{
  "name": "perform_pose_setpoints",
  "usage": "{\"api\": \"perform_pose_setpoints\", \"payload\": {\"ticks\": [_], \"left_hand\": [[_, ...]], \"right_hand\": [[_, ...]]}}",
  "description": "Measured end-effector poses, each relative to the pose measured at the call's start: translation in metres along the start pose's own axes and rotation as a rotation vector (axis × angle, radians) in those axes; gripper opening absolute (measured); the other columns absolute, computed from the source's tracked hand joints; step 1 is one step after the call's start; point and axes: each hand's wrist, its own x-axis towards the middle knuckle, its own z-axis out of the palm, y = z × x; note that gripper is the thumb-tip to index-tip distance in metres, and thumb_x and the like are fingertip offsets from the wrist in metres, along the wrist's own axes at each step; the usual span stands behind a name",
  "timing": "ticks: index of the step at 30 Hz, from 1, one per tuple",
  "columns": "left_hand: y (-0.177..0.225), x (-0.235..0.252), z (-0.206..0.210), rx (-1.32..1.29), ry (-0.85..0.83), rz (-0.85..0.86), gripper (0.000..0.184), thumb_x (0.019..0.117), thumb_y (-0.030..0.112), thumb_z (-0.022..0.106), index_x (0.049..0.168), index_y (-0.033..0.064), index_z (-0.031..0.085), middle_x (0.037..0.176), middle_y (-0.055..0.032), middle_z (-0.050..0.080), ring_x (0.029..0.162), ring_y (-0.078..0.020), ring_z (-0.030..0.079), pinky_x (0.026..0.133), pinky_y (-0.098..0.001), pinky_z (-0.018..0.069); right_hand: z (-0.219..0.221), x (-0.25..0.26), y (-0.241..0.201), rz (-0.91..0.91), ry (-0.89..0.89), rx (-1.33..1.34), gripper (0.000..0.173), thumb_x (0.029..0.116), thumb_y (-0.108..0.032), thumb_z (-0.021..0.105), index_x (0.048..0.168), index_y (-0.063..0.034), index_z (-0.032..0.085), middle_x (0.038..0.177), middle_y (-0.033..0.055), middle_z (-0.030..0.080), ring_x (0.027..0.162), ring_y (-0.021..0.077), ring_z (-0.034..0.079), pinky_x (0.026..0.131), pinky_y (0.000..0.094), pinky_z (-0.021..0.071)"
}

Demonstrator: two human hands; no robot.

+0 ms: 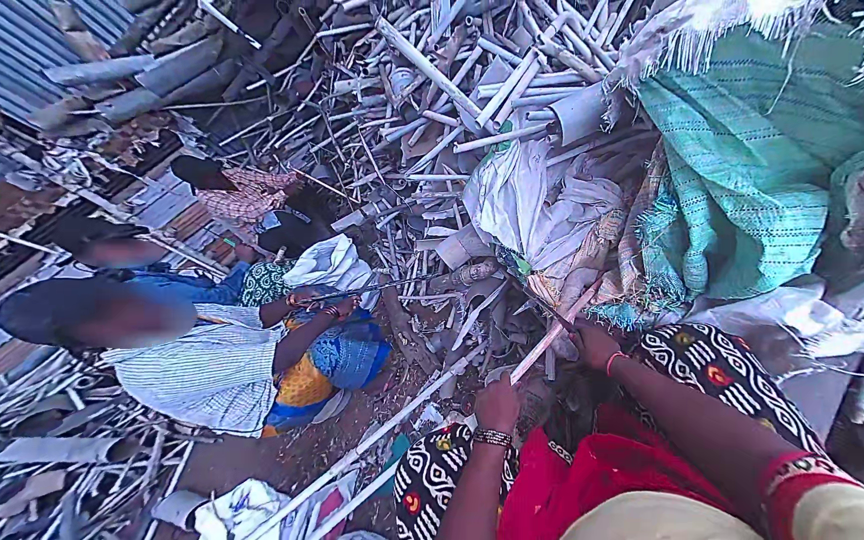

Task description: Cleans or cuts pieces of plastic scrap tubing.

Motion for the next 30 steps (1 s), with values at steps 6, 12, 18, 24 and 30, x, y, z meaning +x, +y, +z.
{"api": "perform_pose_setpoints", "payload": {"ticks": [6,12,18,24,30], "left_hand": [[0.0,0.008,0.011,0.112,0.116,0.057,0.046,0.1111,0.035,0.045,0.146,0.0072,0.056,0.13,-0.0223,0.068,0.121,-0.0381,0.066,0.104,-0.0536,0.05],[0.001,0.008,0.011,0.081,0.079,0.026,0.046,0.1112,0.038,0.045,0.144,0.0083,0.058,0.131,-0.021,0.068,0.124,-0.0372,0.065,0.107,-0.0533,0.0482],[0.004,0.003,0.005,0.055,0.051,0.012,0.048,0.1114,0.041,0.043,0.144,0.0093,0.058,0.13,-0.0204,0.069,0.123,-0.0375,0.066,0.103,-0.0544,0.0512],[0.006,-0.004,0.008,0.072,0.058,0.052,0.049,0.1117,0.041,0.042,0.144,0.007,0.057,0.13,-0.0219,0.068,0.123,-0.0391,0.065,0.104,-0.055,0.0502],[0.009,-0.001,0.003,0.054,0.025,0.016,0.047,0.1115,0.041,0.043,0.143,0.0094,0.059,0.13,-0.0201,0.069,0.124,-0.037,0.066,0.103,-0.0554,0.051]], "right_hand": [[-0.011,-0.006,-0.018,0.106,-0.013,-0.021,0.059,0.1127,-0.046,0.032,0.145,0.001,0.046,0.137,0.0276,0.06,0.13,0.0431,0.059,0.104,0.0612,0.0472],[0.006,-0.039,-0.041,0.149,-0.068,-0.056,0.052,0.1134,-0.043,0.031,0.142,-0.0025,0.045,0.128,0.0247,0.065,0.124,0.0404,0.065,0.098,0.0567,0.0524],[0.001,-0.043,-0.038,0.128,-0.076,-0.066,0.056,0.1129,-0.046,0.03,0.144,-0.0021,0.045,0.13,0.0257,0.065,0.124,0.0422,0.064,0.099,0.0588,0.0518],[-0.025,0.0,-0.008,0.249,0.024,0.011,0.057,0.1123,-0.045,0.032,0.148,-0.0021,0.045,0.139,0.0259,0.061,0.131,0.0423,0.059,0.104,0.0614,0.0478],[0.0,-0.027,-0.03,0.191,-0.02,-0.047,0.056,0.1133,-0.044,0.031,0.147,-0.0003,0.043,0.135,0.0261,0.062,0.127,0.0413,0.063,0.101,0.0586,0.0507]]}}
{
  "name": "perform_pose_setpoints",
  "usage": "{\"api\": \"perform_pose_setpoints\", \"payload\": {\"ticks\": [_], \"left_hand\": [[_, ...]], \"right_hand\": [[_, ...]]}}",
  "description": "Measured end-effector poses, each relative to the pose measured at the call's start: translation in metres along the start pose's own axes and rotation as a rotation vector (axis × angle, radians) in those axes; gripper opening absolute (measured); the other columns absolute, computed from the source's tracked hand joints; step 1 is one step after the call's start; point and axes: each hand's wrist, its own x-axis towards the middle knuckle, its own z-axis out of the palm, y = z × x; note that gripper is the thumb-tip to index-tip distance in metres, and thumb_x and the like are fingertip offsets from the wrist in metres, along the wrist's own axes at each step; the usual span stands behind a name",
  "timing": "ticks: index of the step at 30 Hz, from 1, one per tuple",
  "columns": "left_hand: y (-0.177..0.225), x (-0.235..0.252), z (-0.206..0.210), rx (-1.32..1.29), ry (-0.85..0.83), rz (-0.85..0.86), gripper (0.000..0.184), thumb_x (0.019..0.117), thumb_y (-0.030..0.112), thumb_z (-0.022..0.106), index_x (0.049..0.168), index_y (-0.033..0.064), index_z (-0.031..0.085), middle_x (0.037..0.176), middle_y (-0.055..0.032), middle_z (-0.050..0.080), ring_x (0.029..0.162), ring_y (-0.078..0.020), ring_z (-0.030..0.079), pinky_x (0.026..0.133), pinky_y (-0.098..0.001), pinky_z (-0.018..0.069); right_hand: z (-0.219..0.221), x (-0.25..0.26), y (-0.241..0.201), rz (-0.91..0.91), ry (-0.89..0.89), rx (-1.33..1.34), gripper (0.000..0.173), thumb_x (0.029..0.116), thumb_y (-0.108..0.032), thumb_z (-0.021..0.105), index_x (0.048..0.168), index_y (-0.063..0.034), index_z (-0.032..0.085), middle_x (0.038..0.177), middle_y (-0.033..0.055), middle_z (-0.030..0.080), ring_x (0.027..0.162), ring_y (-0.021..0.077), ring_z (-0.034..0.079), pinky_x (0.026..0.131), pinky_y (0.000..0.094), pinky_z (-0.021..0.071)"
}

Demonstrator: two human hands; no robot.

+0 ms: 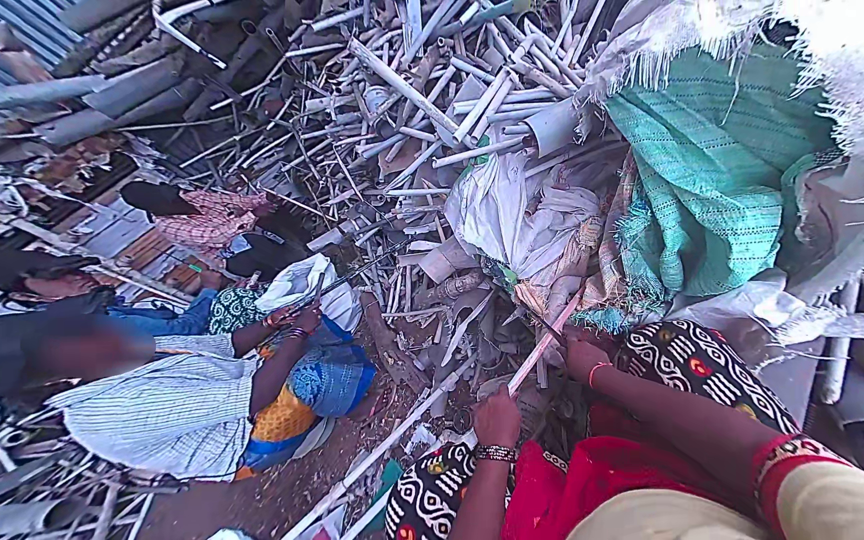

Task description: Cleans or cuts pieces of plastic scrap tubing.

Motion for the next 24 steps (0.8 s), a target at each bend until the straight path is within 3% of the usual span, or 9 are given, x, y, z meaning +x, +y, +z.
{"api": "perform_pose_setpoints", "payload": {"ticks": [3,9,12,16,19,21,24], "left_hand": [[0.002,-0.003,-0.001,-0.026,-0.022,-0.01,0.047,0.1113,0.041,0.043,0.142,0.009,0.059,0.128,-0.0205,0.07,0.123,-0.0371,0.066,0.102,-0.0562,0.0519],[0.012,-0.012,-0.004,0.023,0.009,0.024,0.048,0.1121,0.041,0.041,0.145,0.0098,0.056,0.129,-0.0197,0.069,0.121,-0.0369,0.067,0.1,-0.055,0.0527],[0.01,-0.012,-0.005,0.017,0.016,0.026,0.046,0.1118,0.038,0.042,0.145,0.0092,0.057,0.129,-0.0199,0.069,0.122,-0.0365,0.067,0.101,-0.0535,0.0526],[0.009,-0.006,-0.005,-0.02,-0.026,0.012,0.048,0.1118,0.04,0.042,0.146,0.0099,0.055,0.129,-0.0208,0.069,0.123,-0.037,0.066,0.101,-0.0557,0.0524],[0.006,-0.006,-0.002,-0.027,-0.025,0.025,0.048,0.1118,0.04,0.042,0.147,0.0097,0.054,0.129,-0.0212,0.069,0.124,-0.0377,0.066,0.102,-0.056,0.0519],[0.006,-0.009,0.001,-0.03,-0.022,0.031,0.048,0.1118,0.04,0.042,0.146,0.0089,0.055,0.128,-0.0216,0.069,0.123,-0.0379,0.066,0.102,-0.056,0.0519],[0.007,-0.01,0.0,0.0,0.002,0.044,0.048,0.1119,0.04,0.042,0.145,0.0077,0.055,0.128,-0.0215,0.069,0.121,-0.0375,0.067,0.101,-0.056,0.0525]], "right_hand": [[0.001,-0.011,0.002,-0.021,-0.014,-0.051,0.055,0.1133,-0.044,0.031,0.147,-0.0017,0.043,0.132,0.0261,0.064,0.125,0.0425,0.064,0.099,0.0592,0.0517],[-0.028,0.032,0.008,0.124,0.079,0.047,0.05,0.1106,-0.035,0.04,0.149,-0.0027,0.044,0.138,0.0239,0.062,0.13,0.0398,0.061,0.102,0.0591,0.05],[-0.018,0.015,-0.003,0.121,0.057,0.055,0.047,0.1103,-0.028,0.039,0.149,-0.0018,0.04,0.139,0.0235,0.061,0.13,0.0394,0.061,0.103,0.0574,0.0501],[0.01,-0.034,-0.019,-0.034,-0.052,-0.064,0.05,0.1134,-0.039,0.032,0.145,-0.0016,0.043,0.132,0.0256,0.064,0.125,0.0413,0.064,0.099,0.0583,0.052],[0.013,-0.048,-0.02,-0.105,-0.067,-0.149,0.047,0.1128,-0.037,0.036,0.142,-0.0016,0.044,0.127,0.0267,0.065,0.12,0.0438,0.065,0.095,0.0606,0.0531],[0.003,-0.026,-0.005,-0.035,0.004,-0.137,0.047,0.1121,-0.035,0.038,0.146,-0.0022,0.044,0.132,0.0258,0.064,0.123,0.0429,0.064,0.097,0.0597,0.0527],[-0.027,0.008,0.007,0.099,0.054,-0.082,0.049,0.1016,-0.017,0.054,0.147,-0.0029,0.043,0.138,0.0241,0.061,0.128,0.0416,0.062,0.098,0.0606,0.0519]]}}
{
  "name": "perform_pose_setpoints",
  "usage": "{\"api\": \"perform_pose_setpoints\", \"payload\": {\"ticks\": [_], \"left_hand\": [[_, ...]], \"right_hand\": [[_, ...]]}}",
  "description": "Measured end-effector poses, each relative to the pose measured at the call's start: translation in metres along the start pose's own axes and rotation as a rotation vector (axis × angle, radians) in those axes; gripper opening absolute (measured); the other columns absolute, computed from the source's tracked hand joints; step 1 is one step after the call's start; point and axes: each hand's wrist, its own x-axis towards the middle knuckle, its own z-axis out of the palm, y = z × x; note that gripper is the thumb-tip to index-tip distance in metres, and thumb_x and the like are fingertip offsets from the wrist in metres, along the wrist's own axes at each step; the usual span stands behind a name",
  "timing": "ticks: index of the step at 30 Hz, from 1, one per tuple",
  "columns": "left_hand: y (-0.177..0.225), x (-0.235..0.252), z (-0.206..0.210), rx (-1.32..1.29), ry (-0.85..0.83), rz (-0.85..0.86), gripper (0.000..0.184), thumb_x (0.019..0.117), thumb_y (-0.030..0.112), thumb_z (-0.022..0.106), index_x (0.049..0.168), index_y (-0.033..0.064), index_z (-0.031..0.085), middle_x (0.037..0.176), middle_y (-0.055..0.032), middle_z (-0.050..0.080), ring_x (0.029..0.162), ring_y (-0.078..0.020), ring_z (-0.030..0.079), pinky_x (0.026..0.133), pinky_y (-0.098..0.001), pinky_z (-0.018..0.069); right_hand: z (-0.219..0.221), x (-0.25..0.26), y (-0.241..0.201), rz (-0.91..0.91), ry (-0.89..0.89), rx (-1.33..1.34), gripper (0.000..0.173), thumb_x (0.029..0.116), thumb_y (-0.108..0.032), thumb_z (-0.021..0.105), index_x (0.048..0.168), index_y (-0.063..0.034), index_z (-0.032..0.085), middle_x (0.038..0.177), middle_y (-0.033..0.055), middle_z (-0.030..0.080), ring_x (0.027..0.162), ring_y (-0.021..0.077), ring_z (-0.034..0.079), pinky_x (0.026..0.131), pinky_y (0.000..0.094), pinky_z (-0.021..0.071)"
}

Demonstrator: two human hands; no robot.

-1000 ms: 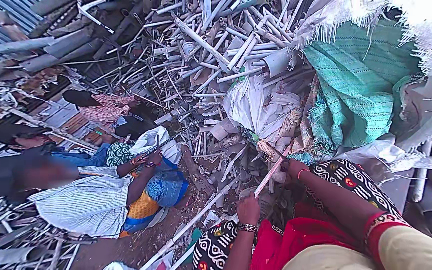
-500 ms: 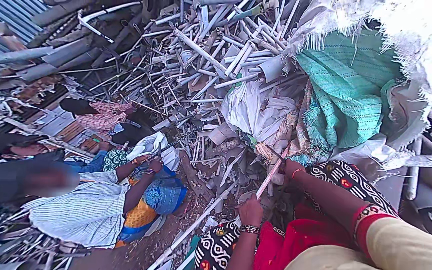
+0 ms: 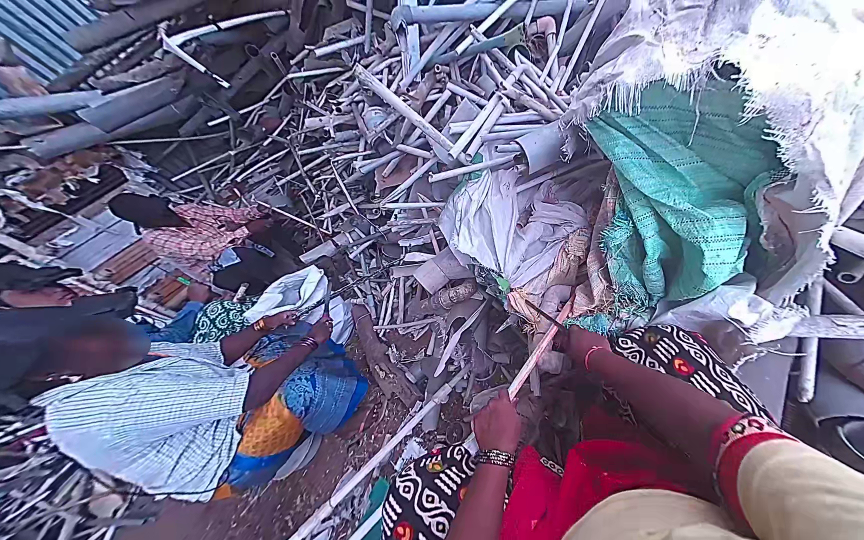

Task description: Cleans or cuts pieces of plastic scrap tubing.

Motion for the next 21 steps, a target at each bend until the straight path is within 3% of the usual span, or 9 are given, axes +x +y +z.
{"api": "perform_pose_setpoints", "payload": {"ticks": [2,4,9,11,15,17,19,21], "left_hand": [[-0.001,-0.001,-0.001,0.004,0.006,-0.005,0.047,0.1118,0.038,0.042,0.145,0.0085,0.056,0.129,-0.0206,0.069,0.122,-0.037,0.067,0.101,-0.0556,0.0525],[-0.002,0.0,-0.004,-0.025,0.01,-0.013,0.046,0.1114,0.038,0.044,0.143,0.0083,0.058,0.13,-0.0202,0.069,0.123,-0.0363,0.066,0.102,-0.0552,0.0523],[-0.012,0.013,0.003,-0.204,-0.075,-0.014,0.048,0.1106,0.041,0.046,0.142,0.0066,0.059,0.135,-0.0213,0.066,0.129,-0.0368,0.062,0.107,-0.0573,0.0486],[-0.02,0.023,0.007,-0.271,-0.11,0.003,0.05,0.1109,0.042,0.045,0.136,0.0028,0.062,0.134,-0.0227,0.066,0.129,-0.0374,0.062,0.108,-0.0576,0.047],[-0.024,0.027,0.011,-0.349,-0.164,0.027,0.053,0.1113,0.042,0.045,0.126,-0.0046,0.065,0.13,-0.0267,0.065,0.128,-0.0395,0.061,0.109,-0.0575,0.0452],[-0.026,0.031,0.014,-0.404,-0.177,0.03,0.052,0.1114,0.042,0.045,0.122,-0.0055,0.065,0.125,-0.0275,0.066,0.123,-0.0397,0.063,0.106,-0.0577,0.0461],[-0.028,0.037,0.014,-0.442,-0.203,0.023,0.053,0.1117,0.042,0.044,0.121,-0.0066,0.064,0.12,-0.0277,0.066,0.116,-0.0391,0.064,0.103,-0.0566,0.0474],[-0.033,0.04,0.016,-0.474,-0.237,0.011,0.054,0.1118,0.043,0.044,0.12,-0.007,0.063,0.11,-0.0257,0.066,0.102,-0.0357,0.065,0.095,-0.0538,0.0491]], "right_hand": [[0.0,-0.001,-0.006,0.017,-0.023,0.029,0.047,0.1049,-0.017,0.049,0.149,-0.0014,0.042,0.142,0.024,0.059,0.132,0.0407,0.059,0.102,0.0598,0.05],[0.012,-0.018,-0.014,-0.055,-0.028,0.033,0.048,0.1102,-0.027,0.042,0.15,-0.0004,0.041,0.141,0.0258,0.058,0.132,0.0425,0.058,0.103,0.0599,0.0497],[0.052,-0.079,-0.036,-0.286,-0.148,-0.107,0.048,0.1136,-0.034,0.034,0.148,-0.0017,0.04,0.127,0.0284,0.065,0.12,0.0466,0.065,0.095,0.0623,0.0526],[0.052,-0.062,-0.032,-0.294,-0.094,-0.119,0.044,0.1136,-0.031,0.035,0.147,-0.0022,0.041,0.125,0.0285,0.066,0.118,0.0473,0.066,0.094,0.0628,0.0527],[0.025,-0.013,-0.014,-0.128,-0.011,-0.062,0.041,0.1095,-0.018,0.042,0.147,-0.0026,0.042,0.132,0.0268,0.064,0.123,0.0455,0.063,0.096,0.0615,0.0523],[0.013,0.001,-0.01,-0.059,0.021,-0.055,0.046,0.1039,-0.011,0.05,0.148,-0.0029,0.042,0.134,0.0264,0.063,0.124,0.0449,0.063,0.095,0.0618,0.0526],[0.01,-0.001,-0.018,-0.035,0.008,-0.037,0.044,0.1052,-0.011,0.048,0.148,-0.0023,0.042,0.136,0.0255,0.062,0.127,0.0428,0.062,0.098,0.0597,0.0524],[0.018,-0.022,-0.027,-0.083,-0.034,-0.035,0.043,0.1058,-0.013,0.048,0.146,0.0009,0.043,0.136,0.0269,0.061,0.126,0.0437,0.062,0.098,0.0599,0.0521]]}}
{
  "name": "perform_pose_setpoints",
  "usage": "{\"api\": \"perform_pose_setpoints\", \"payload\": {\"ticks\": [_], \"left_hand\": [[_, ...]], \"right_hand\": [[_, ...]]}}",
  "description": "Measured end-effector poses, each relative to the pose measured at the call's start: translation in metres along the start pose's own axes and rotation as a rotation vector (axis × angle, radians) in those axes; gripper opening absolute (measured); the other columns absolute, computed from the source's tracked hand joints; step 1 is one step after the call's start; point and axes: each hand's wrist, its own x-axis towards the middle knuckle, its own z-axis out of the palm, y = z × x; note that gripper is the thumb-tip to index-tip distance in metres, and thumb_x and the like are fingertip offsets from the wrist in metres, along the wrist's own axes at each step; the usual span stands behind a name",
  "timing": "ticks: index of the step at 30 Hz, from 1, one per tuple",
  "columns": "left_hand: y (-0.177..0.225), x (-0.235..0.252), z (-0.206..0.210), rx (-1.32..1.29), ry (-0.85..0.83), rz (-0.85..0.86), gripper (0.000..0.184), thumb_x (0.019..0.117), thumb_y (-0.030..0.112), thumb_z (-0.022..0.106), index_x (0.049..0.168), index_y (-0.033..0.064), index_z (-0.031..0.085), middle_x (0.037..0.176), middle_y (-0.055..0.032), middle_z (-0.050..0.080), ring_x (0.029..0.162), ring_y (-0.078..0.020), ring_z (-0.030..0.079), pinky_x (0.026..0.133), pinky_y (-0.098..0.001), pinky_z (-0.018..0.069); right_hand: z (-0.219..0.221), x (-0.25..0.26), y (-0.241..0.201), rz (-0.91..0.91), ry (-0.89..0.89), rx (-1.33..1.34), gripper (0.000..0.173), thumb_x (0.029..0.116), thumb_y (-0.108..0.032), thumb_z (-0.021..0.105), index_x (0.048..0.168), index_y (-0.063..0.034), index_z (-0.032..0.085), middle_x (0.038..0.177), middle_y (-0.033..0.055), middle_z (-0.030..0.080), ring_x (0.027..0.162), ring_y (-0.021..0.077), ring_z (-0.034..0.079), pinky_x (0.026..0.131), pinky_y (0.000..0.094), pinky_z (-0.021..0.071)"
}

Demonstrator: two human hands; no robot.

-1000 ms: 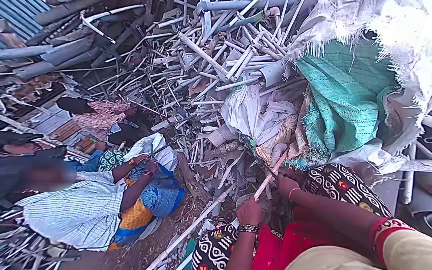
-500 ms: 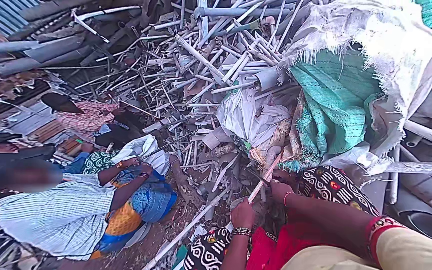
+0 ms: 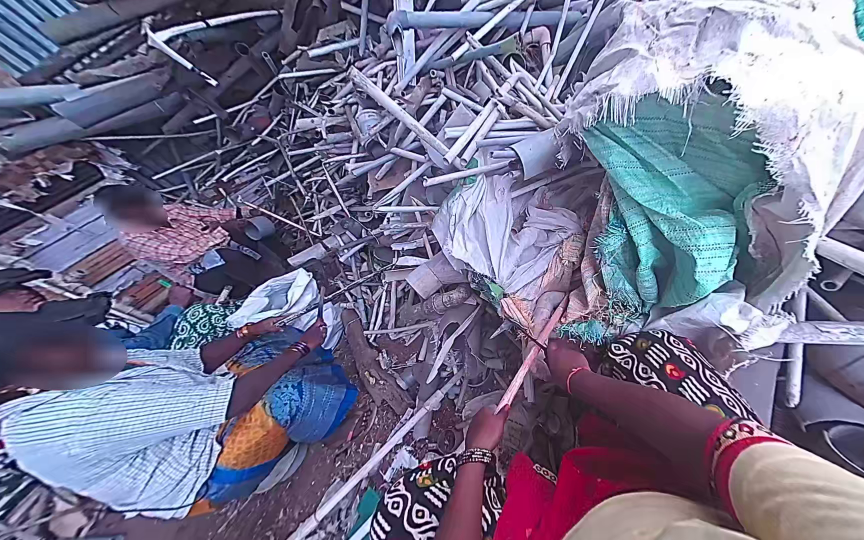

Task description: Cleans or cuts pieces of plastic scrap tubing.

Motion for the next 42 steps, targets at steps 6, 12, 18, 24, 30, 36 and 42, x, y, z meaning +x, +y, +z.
{"api": "perform_pose_setpoints", "payload": {"ticks": [6,12,18,24,30,36,42], "left_hand": [[-0.003,0.008,0.004,-0.054,-0.034,0.002,0.053,0.1123,0.042,0.042,0.122,-0.0063,0.061,0.103,-0.0226,0.064,0.092,-0.0327,0.062,0.09,-0.0509,0.0499],[-0.003,0.011,0.011,-0.051,-0.041,0.009,0.056,0.1128,0.044,0.039,0.122,-0.0066,0.061,0.104,-0.0233,0.064,0.092,-0.0335,0.063,0.09,-0.0513,0.0502],[-0.011,0.007,0.005,-0.3,-0.071,-0.089,0.044,0.1125,0.039,0.044,0.113,-0.0021,0.059,0.075,-0.0033,0.047,0.057,-0.0127,0.042,0.057,-0.0293,0.0414],[-0.01,-0.004,0.005,-0.347,-0.079,-0.093,0.045,0.1129,0.039,0.042,0.116,-0.0028,0.058,0.076,-0.003,0.047,0.057,-0.0109,0.041,0.054,-0.0264,0.0386],[-0.004,-0.009,0.003,-0.34,-0.103,-0.124,0.049,0.1135,0.041,0.039,0.109,-0.003,0.06,0.074,-0.0038,0.05,0.057,-0.0123,0.046,0.056,-0.0273,0.0428],[-0.006,-0.003,0.008,-0.299,-0.075,-0.143,0.053,0.1138,0.043,0.035,0.111,-0.0035,0.061,0.081,-0.0057,0.052,0.063,-0.0137,0.048,0.062,-0.03,0.0454],[0.0,-0.011,0.008,-0.133,-0.039,-0.019,0.051,0.1134,0.04,0.04,0.122,-0.007,0.058,0.089,-0.0148,0.056,0.075,-0.0236,0.054,0.077,-0.0405,0.0487]], "right_hand": [[0.023,-0.036,0.003,-0.148,-0.101,-0.116,0.042,0.1064,-0.01,0.046,0.147,-0.0016,0.038,0.124,0.0285,0.066,0.118,0.047,0.066,0.092,0.0615,0.0534],[-0.001,0.026,0.026,0.034,0.024,-0.006,0.058,0.0986,-0.013,0.06,0.151,-0.0034,0.038,0.135,0.0265,0.062,0.124,0.0458,0.063,0.095,0.0636,0.0523],[0.023,-0.014,0.002,-0.111,-0.083,-0.013,0.041,0.1102,-0.02,0.042,0.147,-0.0014,0.039,0.132,0.0274,0.063,0.124,0.0447,0.063,0.097,0.0605,0.0519],[0.017,0.007,0.03,-0.043,-0.01,0.0,0.051,0.1049,-0.012,0.05,0.153,-0.0025,0.037,0.133,0.0285,0.063,0.122,0.0475,0.063,0.096,0.0629,0.0519],[-0.02,0.044,0.039,0.152,0.009,0.154,0.055,0.1049,-0.02,0.052,0.154,-0.0027,0.035,0.143,0.0242,0.059,0.133,0.0404,0.058,0.104,0.0589,0.0486],[0.039,-0.031,-0.003,-0.173,-0.143,0.06,0.046,0.112,-0.028,0.041,0.149,-0.0012,0.039,0.132,0.0287,0.062,0.124,0.0459,0.062,0.099,0.062,0.051],[0.012,0.016,0.028,-0.022,-0.011,0.11,0.051,0.109,-0.027,0.047,0.153,-0.0035,0.037,0.135,0.0271,0.062,0.125,0.0455,0.062,0.099,0.0619,0.0506]]}}
